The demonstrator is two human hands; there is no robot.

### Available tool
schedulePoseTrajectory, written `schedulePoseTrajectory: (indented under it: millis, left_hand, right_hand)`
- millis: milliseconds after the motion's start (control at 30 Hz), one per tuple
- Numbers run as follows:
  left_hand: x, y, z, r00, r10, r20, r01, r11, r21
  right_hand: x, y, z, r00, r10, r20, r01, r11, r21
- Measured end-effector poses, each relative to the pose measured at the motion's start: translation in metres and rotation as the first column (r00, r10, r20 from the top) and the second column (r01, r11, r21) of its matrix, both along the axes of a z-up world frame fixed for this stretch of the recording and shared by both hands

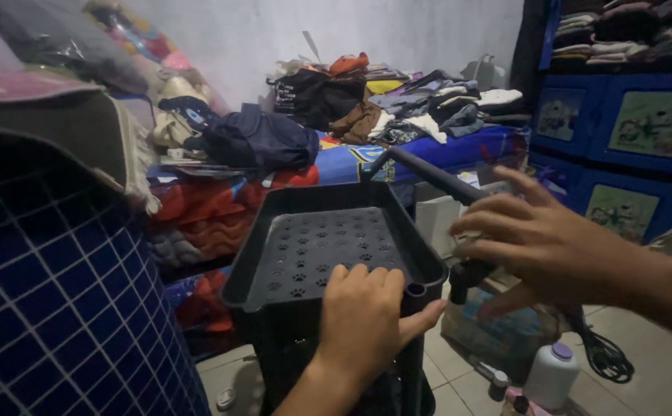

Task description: The person assembles a black plastic shelving unit by inserting legs into the base, stacking trays, and attaching a handle. The person handles the trays, legs, and handle to build the structure.

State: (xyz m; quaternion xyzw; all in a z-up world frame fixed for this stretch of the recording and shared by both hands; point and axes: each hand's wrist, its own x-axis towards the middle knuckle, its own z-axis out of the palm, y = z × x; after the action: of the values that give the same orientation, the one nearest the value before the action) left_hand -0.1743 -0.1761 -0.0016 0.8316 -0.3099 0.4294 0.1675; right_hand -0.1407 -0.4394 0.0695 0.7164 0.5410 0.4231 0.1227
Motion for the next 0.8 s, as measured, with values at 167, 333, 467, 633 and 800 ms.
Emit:
schedulePoseTrajectory:
  millis: [167,333,467,633,800]
  left_hand:
    - [-0.006,0.007,0.024,0.940,-0.131,-0.314,0.091,0.986,-0.138]
    - [0.051,0.060,0.073,0.839,0.235,-0.491,-0.196,0.972,0.130]
    - [0.120,0.131,0.082,0.819,0.273,-0.504,-0.087,0.929,0.361]
    - [0.152,0.188,0.027,0.686,0.101,-0.721,-0.101,0.994,0.043]
    - [0.148,0.170,-0.007,0.986,-0.129,-0.109,0.151,0.963,0.222]
  right_hand:
    - [-0.050,0.034,-0.031,0.998,0.058,-0.001,-0.052,0.916,0.397]
    - [-0.054,0.102,-0.086,0.985,0.047,-0.167,0.037,0.884,0.465]
    - [-0.040,0.129,-0.087,0.967,-0.071,-0.244,0.172,0.890,0.423]
    - [-0.009,0.111,-0.085,0.961,-0.091,-0.261,0.196,0.890,0.412]
    - [0.060,0.043,-0.095,0.961,-0.067,-0.267,0.173,0.902,0.396]
